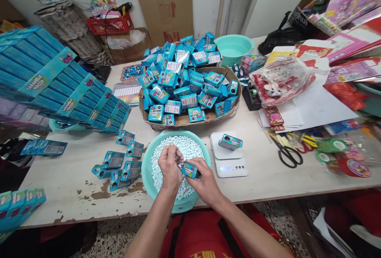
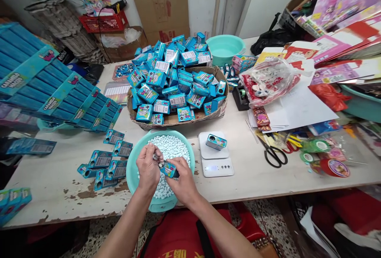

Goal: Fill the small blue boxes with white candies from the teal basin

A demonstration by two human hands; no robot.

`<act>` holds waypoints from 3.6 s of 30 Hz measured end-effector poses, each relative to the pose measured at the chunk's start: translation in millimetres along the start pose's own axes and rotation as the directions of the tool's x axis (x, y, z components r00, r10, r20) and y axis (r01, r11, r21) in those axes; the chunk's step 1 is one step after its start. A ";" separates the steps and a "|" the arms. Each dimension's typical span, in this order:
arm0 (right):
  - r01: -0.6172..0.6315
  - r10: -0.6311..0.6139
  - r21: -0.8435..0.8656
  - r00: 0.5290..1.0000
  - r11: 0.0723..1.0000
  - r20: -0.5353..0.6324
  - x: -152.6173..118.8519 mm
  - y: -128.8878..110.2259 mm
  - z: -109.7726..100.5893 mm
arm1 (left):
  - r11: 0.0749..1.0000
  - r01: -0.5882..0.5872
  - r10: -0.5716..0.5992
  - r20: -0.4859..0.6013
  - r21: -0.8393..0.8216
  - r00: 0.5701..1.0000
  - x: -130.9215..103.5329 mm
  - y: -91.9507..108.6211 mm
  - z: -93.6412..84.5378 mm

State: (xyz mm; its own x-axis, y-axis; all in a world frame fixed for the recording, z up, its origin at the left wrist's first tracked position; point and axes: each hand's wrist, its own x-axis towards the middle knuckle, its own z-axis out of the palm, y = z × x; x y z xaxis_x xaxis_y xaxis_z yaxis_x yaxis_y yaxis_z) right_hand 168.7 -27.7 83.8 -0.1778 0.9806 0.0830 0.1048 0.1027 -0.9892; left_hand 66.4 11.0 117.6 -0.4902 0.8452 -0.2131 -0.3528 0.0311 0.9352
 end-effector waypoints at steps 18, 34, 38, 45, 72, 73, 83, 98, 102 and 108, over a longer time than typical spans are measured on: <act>-0.026 0.031 0.081 0.998 0.996 -0.054 -3.5 11.5 -4.5 | 0.970 0.227 -0.213 0.150 -0.082 0.965 15.5 19.4 -8.3; -0.333 0.321 0.164 0.498 0.928 -0.806 -90.0 100.8 -189.1 | 0.755 0.465 -0.553 0.066 0.463 0.831 32.8 -48.9 -68.2; -0.340 0.329 0.197 0.392 0.920 -0.859 -86.6 135.8 -205.1 | 0.759 0.558 -0.598 0.020 0.336 0.801 39.0 -50.1 -62.8; -0.441 -0.136 -0.403 0.523 0.802 -0.842 -87.0 96.1 -181.6 | 0.784 0.547 -0.581 0.035 0.294 0.813 34.9 -52.0 -72.2; 0.106 -0.100 -0.269 0.994 0.957 0.033 18.9 2.0 -44.3 | 0.220 -0.722 -0.250 0.753 0.657 0.609 12.4 43.7 -17.0; 0.089 -0.084 -0.263 0.996 0.961 0.033 18.8 3.3 -41.0 | 0.196 -0.728 -0.265 0.750 0.657 0.606 12.7 42.7 -19.0; -0.003 -0.003 -0.200 1.000 0.980 -0.027 19.7 3.5 -32.7 | 0.295 -0.707 -0.254 0.766 0.643 0.591 19.3 37.2 -26.6; -0.149 0.107 -0.064 0.894 0.987 -0.435 10.8 44.9 -129.6 | 0.370 -0.467 -0.076 0.527 0.803 0.846 60.9 2.3 -28.6; -0.178 0.118 -0.071 0.853 0.981 -0.509 22.0 86.1 -148.7 | 0.418 -0.298 -0.142 0.385 0.858 0.912 122.3 -1.5 61.2; -0.175 0.132 -0.050 0.876 0.983 -0.464 29.8 113.1 -152.4 | 0.408 0.080 -0.399 0.099 0.909 0.912 186.4 -53.6 134.2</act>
State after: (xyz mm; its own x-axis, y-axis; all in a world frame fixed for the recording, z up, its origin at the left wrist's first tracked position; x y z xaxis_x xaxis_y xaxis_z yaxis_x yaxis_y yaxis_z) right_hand 324.4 38.7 -7.1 0.3123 0.9500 -0.0016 0.1829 -0.0618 -0.9812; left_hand 100.9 238.5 65.8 -0.2269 0.8109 -0.5394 0.5416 0.5654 0.6220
